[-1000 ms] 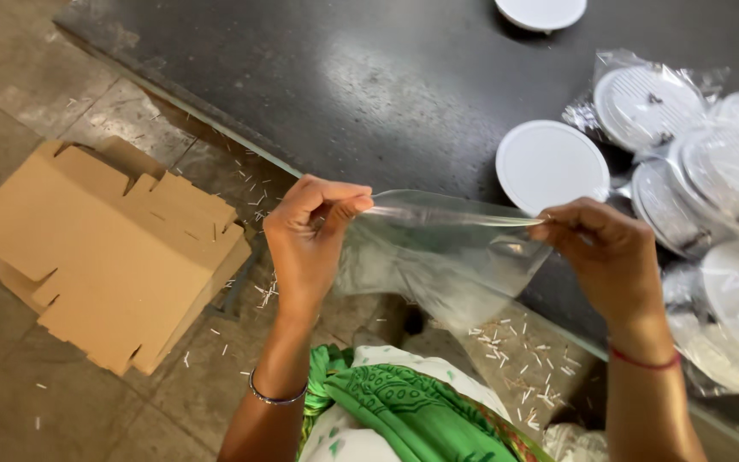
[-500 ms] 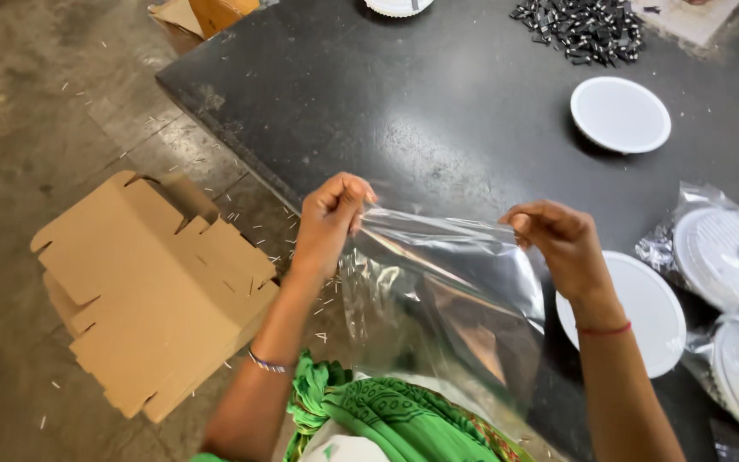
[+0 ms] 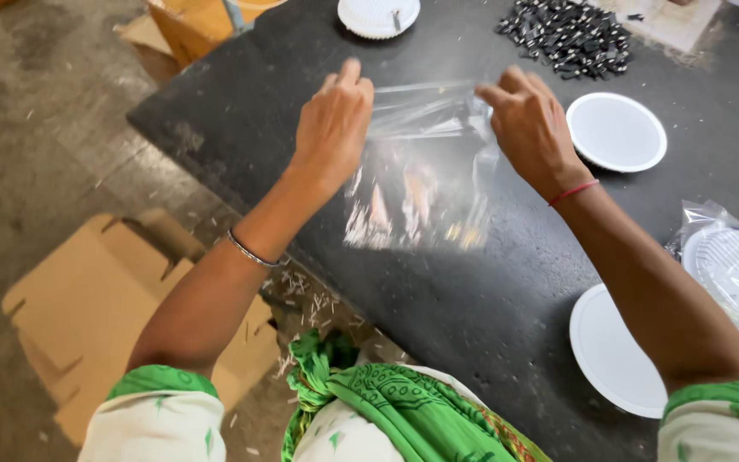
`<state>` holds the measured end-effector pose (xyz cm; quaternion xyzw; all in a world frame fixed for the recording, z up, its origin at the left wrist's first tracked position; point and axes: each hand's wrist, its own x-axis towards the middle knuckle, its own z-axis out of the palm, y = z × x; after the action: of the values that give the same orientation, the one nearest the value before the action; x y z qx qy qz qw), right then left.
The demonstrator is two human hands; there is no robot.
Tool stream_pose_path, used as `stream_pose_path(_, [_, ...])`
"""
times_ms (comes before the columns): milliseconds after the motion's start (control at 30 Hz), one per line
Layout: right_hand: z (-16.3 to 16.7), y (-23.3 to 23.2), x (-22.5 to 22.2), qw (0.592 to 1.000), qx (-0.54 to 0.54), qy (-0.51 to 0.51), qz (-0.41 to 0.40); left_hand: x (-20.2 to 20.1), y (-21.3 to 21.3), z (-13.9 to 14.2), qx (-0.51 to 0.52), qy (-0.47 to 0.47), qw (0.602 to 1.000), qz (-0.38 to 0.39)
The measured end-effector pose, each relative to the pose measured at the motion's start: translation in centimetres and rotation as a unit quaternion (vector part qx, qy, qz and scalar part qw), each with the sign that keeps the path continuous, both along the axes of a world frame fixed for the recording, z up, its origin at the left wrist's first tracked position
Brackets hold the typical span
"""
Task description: The person packs round LED panel lights at a workbench. They take a clear plastic bag, insert a light fixture into it, wrap the bag around the fixture, and place the wrapped light onto a growing stack of bagged lights on the table, repeating this for successive fixtures.
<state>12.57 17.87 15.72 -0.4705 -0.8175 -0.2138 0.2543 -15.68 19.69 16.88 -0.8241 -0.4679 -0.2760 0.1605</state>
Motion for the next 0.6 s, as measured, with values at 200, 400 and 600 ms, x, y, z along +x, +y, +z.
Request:
stream_pose_path(200, [1.2, -1.9, -0.9, 0.990, 0.069, 0.038, -0.121, 1.2, -1.1, 1.0, 0.149, -0.044, 0.987, -0.046])
stream_pose_path(400, [-5.4, -10.8, -3.9, 0.974, -0.008, 0.144, -0.176, 0.5, -6.0, -6.0, 0.019, -0.062, 0.986, -0.154])
stream_pose_path(600, [-10.3, -18.6, -8.4, 0.923, -0.133, 0.199, -0.303, 0.3, -10.1, -11.8, -0.188, -0.008, 0.938, -0.292])
